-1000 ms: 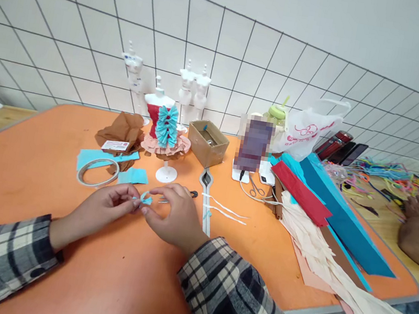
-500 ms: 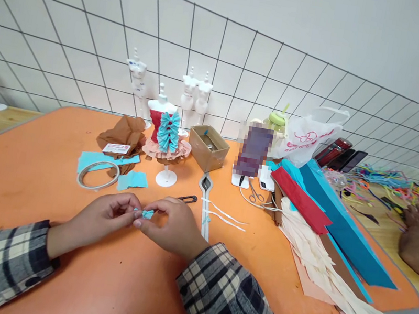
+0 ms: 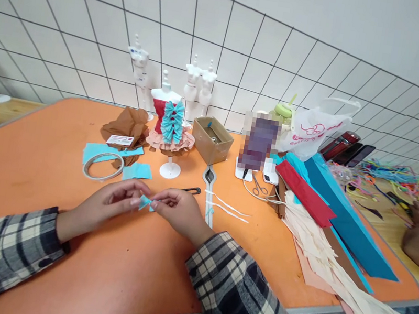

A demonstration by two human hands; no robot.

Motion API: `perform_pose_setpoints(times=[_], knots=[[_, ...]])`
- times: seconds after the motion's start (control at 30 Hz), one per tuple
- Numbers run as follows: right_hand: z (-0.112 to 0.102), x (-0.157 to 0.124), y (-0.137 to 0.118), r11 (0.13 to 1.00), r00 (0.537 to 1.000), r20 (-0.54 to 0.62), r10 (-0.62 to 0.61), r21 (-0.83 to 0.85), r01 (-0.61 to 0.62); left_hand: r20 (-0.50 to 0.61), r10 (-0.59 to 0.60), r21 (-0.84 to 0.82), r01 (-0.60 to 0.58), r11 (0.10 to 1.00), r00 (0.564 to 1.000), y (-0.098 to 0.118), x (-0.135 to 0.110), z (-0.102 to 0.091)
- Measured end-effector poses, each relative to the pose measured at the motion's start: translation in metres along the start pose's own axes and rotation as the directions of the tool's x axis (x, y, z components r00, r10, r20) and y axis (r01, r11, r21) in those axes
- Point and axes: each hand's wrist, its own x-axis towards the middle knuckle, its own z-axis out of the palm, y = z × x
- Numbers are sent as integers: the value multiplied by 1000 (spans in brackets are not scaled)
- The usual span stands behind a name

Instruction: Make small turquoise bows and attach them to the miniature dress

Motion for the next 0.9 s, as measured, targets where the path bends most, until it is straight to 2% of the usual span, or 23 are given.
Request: perform_pose_setpoints(times=[0.1, 0.17, 0.3, 0.37, 0.5, 0.6, 0.77, 0.9], knots=[[4, 1, 1, 999, 994, -103, -43, 27, 46, -19, -74, -120, 71, 990, 997, 2, 2, 4], [7, 1, 4, 998, 990, -124, -63, 22, 67, -26, -111, -134, 107, 985, 994, 1, 3, 8], [9, 0, 6, 995, 995, -80, -62, -80, 55, -107, -61, -43, 57, 997, 992, -1, 2, 10], [8, -1, 4, 992, 997, -49, -62, -114, 56, -94, -42, 38, 46, 998, 995, -1, 1, 8], [7, -3, -1, 999, 1000, 1, -17, -50, 17, -17, -54, 106, 56, 993, 998, -2, -1, 6], [6, -3, -1, 999, 1000, 9, 23, -37, -22, 11, -62, 115, 60, 992, 998, -5, -1, 5], [3, -3, 2, 998, 999, 45, -12, -69, 16, 29, -73, 91, 70, 993, 997, -4, 1, 4], [5, -2, 1, 996, 999, -15, -35, -86, 34, -17, -54, 0, 54, 999, 998, -2, 2, 6]])
